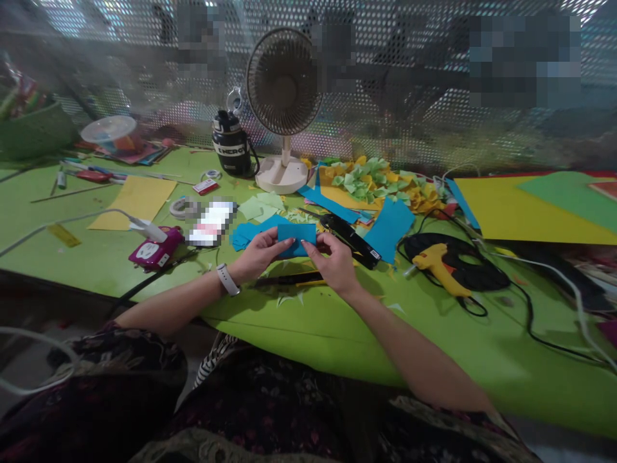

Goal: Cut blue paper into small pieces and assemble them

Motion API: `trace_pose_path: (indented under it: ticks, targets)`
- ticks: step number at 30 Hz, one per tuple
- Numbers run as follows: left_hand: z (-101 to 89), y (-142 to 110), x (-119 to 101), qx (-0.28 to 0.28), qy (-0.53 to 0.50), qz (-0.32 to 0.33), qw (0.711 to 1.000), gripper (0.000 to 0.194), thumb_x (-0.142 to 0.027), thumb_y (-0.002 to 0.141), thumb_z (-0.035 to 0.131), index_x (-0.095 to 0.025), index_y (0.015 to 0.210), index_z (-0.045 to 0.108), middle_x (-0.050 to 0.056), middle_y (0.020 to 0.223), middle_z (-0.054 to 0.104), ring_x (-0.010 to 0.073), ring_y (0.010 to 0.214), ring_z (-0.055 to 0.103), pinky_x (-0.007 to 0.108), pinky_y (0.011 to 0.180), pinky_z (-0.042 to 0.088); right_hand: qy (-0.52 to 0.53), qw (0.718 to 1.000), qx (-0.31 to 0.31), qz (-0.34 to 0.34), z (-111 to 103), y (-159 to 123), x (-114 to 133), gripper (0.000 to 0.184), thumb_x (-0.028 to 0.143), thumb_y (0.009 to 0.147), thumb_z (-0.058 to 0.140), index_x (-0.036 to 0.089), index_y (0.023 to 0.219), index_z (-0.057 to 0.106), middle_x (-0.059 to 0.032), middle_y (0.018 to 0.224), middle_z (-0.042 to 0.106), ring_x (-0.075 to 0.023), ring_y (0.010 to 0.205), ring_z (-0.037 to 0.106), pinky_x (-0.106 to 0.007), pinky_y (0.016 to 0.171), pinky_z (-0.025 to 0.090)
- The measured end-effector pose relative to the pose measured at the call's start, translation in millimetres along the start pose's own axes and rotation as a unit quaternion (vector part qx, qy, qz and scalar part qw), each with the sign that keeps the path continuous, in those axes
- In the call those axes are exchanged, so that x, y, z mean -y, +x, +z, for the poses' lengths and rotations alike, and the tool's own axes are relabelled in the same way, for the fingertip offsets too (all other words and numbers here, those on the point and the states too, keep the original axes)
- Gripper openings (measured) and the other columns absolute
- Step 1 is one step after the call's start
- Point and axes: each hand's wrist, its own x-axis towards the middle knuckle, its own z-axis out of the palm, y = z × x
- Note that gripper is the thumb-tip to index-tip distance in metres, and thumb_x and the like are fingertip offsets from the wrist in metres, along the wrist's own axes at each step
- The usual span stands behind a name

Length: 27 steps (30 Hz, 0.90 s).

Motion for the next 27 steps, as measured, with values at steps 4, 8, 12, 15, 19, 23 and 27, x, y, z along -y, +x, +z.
trace_pose_path:
  ticks: [4,8,12,15,19,23,27]
  targets:
    - [0.0,0.3,0.2,0.002,0.01,0.009,1.0,0.028,-0.036,0.074,0.083,-0.016,0.088,0.069,0.003,0.09,0.072,0.013,0.083,0.065,0.032,0.088,0.051,-0.019,1.0,0.002,-0.005,-0.2,0.4,-1.9,0.044,0.061,0.076,0.071,0.022,0.067,0.051,0.0009,0.065,0.053,-0.0147,0.061,0.051,-0.031,0.061,0.048]
    - [-0.6,0.9,0.5,0.001,0.021,0.014,1.0,0.027,-0.037,0.074,0.083,-0.016,0.087,0.07,0.002,0.086,0.071,0.0125,0.08,0.064,0.031,0.084,0.05,-0.015,1.0,0.011,-0.004,-0.5,0.4,-5.6,0.043,0.06,0.077,0.07,0.022,0.069,0.053,0.0011,0.066,0.053,-0.0143,0.061,0.05,-0.031,0.062,0.047]
    - [-0.3,0.1,-0.7,0.007,0.026,0.019,0.999,0.028,-0.038,0.074,0.082,-0.016,0.086,0.069,0.002,0.087,0.071,0.0122,0.079,0.063,0.031,0.083,0.05,-0.014,1.0,0.004,0.005,-0.1,0.3,-7.0,0.044,0.06,0.074,0.073,0.022,0.07,0.052,0.0017,0.067,0.053,-0.0149,0.063,0.051,-0.032,0.064,0.048]
    - [0.6,-1.0,-2.3,0.01,0.032,0.026,0.999,0.028,-0.04,0.076,0.081,-0.017,0.085,0.068,0.002,0.086,0.07,0.0122,0.077,0.062,0.03,0.081,0.049,0.017,0.999,-0.033,0.023,0.1,1.9,-6.9,0.044,0.059,0.072,0.076,0.023,0.081,0.052,0.0014,0.074,0.056,-0.0154,0.067,0.054,-0.031,0.065,0.049]
    - [1.3,-1.8,-3.0,0.011,0.044,0.031,0.998,0.031,-0.042,0.076,0.081,-0.016,0.081,0.065,0.0,0.078,0.067,0.0108,0.071,0.059,0.029,0.075,0.049,0.054,0.997,-0.038,0.048,-1.0,5.0,-7.6,0.043,0.06,0.076,0.072,0.024,0.091,0.052,-0.0006,0.083,0.059,-0.0161,0.071,0.055,-0.03,0.064,0.049]
    - [0.0,-0.9,-0.1,0.032,0.027,0.015,0.999,0.033,-0.04,0.076,0.081,-0.015,0.089,0.066,0.003,0.088,0.07,0.0122,0.077,0.063,0.032,0.082,0.051,0.049,0.998,-0.023,0.044,-2.3,4.5,-5.7,0.043,0.063,0.079,0.069,0.023,0.082,0.054,0.0029,0.069,0.05,-0.0136,0.062,0.047,-0.027,0.055,0.041]
    - [-1.9,0.2,2.7,0.044,0.012,-0.01,0.999,0.035,-0.038,0.076,0.082,-0.013,0.094,0.064,0.004,0.092,0.07,0.0134,0.081,0.065,0.034,0.083,0.053,0.057,0.997,-0.024,0.038,-2.5,2.3,-0.7,0.047,0.064,0.077,0.07,0.022,0.073,0.052,0.0056,0.06,0.04,-0.0104,0.055,0.036,-0.026,0.051,0.032]
